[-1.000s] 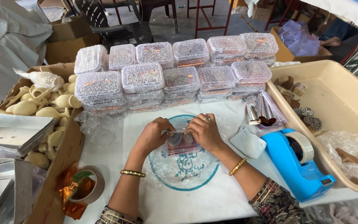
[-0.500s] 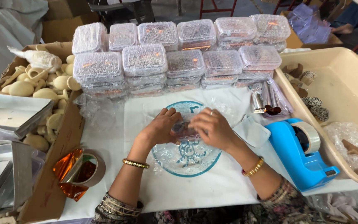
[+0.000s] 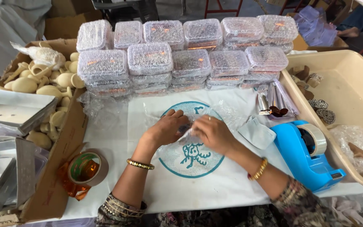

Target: Wrapping small clear plastic containers in bubble wrap and securing them with tape.

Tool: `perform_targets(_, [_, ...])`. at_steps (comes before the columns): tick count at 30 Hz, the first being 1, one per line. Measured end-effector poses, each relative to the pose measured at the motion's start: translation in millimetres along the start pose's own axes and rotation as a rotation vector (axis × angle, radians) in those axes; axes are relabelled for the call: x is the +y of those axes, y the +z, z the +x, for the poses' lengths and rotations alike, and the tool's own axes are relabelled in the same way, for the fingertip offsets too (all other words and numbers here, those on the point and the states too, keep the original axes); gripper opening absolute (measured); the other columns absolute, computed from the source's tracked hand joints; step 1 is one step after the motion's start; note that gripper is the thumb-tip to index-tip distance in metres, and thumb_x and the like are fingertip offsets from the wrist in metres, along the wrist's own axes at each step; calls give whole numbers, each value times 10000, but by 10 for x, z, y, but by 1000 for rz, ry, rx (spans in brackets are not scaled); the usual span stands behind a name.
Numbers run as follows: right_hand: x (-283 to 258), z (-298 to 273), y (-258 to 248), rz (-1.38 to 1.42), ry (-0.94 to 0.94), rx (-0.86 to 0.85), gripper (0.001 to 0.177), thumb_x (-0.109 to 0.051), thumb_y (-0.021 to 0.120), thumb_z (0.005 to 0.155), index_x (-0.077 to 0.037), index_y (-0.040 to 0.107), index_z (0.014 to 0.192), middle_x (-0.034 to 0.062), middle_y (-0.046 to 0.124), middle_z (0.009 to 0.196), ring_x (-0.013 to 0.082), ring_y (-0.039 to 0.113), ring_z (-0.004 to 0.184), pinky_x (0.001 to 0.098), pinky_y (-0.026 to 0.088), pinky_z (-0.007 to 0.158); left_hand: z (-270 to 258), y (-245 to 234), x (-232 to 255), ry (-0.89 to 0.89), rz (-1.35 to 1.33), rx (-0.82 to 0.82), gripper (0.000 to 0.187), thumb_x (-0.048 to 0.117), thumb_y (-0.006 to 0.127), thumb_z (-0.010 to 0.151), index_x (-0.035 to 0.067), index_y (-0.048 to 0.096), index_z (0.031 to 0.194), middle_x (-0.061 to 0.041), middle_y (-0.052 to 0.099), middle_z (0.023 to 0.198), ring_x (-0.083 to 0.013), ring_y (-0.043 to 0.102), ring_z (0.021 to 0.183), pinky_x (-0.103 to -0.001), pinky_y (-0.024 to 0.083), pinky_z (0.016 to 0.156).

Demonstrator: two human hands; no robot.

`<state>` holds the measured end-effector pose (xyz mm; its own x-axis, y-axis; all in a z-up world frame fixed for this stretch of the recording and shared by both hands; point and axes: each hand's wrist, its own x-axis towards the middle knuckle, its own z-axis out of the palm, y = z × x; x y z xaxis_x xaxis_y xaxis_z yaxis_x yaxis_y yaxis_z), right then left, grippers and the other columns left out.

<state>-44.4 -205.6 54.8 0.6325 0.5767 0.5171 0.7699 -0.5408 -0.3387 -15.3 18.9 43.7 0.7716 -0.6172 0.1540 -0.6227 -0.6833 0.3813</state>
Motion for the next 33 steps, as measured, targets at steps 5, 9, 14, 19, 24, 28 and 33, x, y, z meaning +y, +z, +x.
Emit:
perform_targets(5, [426,268,203,328,220,-50,138,-128,730,878,-34,658,946,67,701,853,217,715,757,347,551,687,13,152,-414,147,-84,36,306,91,685,829,99,699,1135,-69,615,1087,-298,569,1064,-401,468,991])
perform_targets(9, [455,296,278,298,357,-159,123,-122,737,875,-43,683,954,89,728,840,232,713,741,347,540,693,-42,-64,-288,54,-371,-5,211,192,573,970,39,696,894,-88,657,974,-275,610,1037,-397,518,913])
perform_targets(14, [465,281,345,202,403,-115,143,-96,744,829,-44,693,952,94,726,878,245,708,751,371,543,692,-14,-284,68,-164,-403,-2,332,353,726,886,26,674,894,-149,714,865,-324,725,835,-445,552,774])
perform_targets(19, [462,278,372,189,433,-63,123,-79,757,769,-51,710,879,79,728,869,229,729,746,367,572,705,18,-90,-17,-101,-190,165,293,16,707,653,31,637,937,-165,740,884,-377,699,865,-454,547,727])
perform_targets(24, [432,291,341,210,436,-50,179,-117,792,768,-55,702,910,86,723,840,233,715,725,372,553,668,39,-114,-78,-176,-362,163,484,-121,585,736,82,567,1175,-121,731,794,-317,728,785,-418,546,672])
perform_targets(28, [483,216,426,167,462,-59,145,-150,778,844,-46,686,884,92,714,803,231,704,676,376,539,641,70,-57,-131,-229,-437,160,475,-133,552,751,81,565,1174,-104,731,753,-288,737,716,-408,547,646])
perform_targets(33, [347,225,379,130,406,90,161,-115,780,831,-37,639,836,81,686,785,235,676,640,375,522,592,96,1,-140,-242,-385,198,436,-80,605,776,89,567,1175,-101,716,730,-281,720,693,-410,543,634])
